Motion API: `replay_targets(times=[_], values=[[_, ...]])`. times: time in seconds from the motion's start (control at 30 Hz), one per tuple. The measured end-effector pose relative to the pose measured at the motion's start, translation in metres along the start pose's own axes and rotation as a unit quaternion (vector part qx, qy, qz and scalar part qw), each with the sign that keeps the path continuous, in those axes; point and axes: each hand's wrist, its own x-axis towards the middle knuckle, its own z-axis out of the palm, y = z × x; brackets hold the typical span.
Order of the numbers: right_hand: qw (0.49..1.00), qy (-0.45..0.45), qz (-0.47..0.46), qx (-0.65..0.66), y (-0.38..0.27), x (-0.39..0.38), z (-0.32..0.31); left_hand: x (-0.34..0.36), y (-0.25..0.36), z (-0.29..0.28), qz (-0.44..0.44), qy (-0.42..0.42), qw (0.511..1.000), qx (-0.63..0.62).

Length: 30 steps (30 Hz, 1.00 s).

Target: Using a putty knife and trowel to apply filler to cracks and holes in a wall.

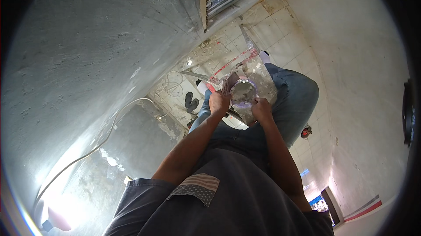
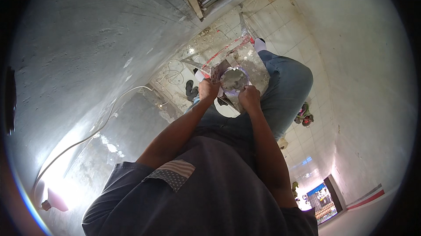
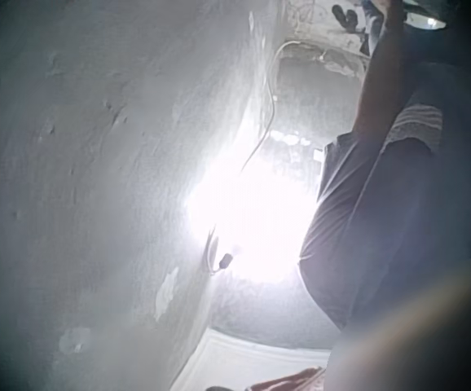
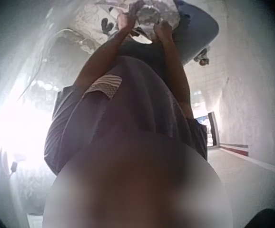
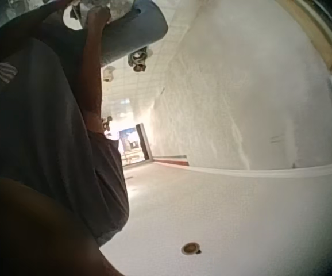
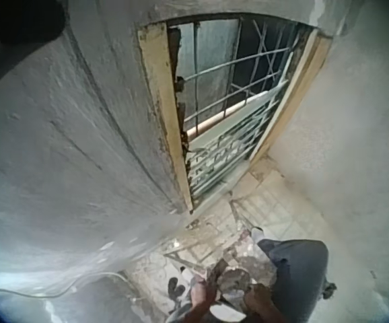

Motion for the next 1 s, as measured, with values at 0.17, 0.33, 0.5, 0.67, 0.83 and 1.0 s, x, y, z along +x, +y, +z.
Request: replay_targets(times=[0.17, 0.33, 0.5, 0.67, 0.83, 1.0], values=[[0.990, -0.076, 0.101, 0.068, -0.038, -0.010, -0.014, 0.003, -0.003, 0.004, 0.002, -0.002, 1.000, -0.018], [0.997, -0.029, 0.035, -0.057, 0.002, -0.007, 0.046, 0.001, 0.000, 0.009, 0.022, 0.001, 1.000, -0.022], [0.920, -0.116, -0.271, -0.259, 0.016, -0.010, 0.055, 0.000, -0.008, 0.015, 0.042, 0.035, 0.998, -0.004], [0.980, -0.169, -0.089, -0.062, 0.079, -0.004, 0.121, -0.010, 0.011, 0.018, 0.062, 0.048, 0.997, -0.021], [0.622, -0.107, 0.385, 0.673, -0.012, -0.026, 0.080, 0.003, -0.017, 0.025, 0.029, 0.056, 0.998, -0.023], [0.530, -0.092, 0.382, 0.751, -0.004, -0.025, 0.073, -0.005, 0.000, 0.025, 0.047, 0.064, 0.997, -0.025]])
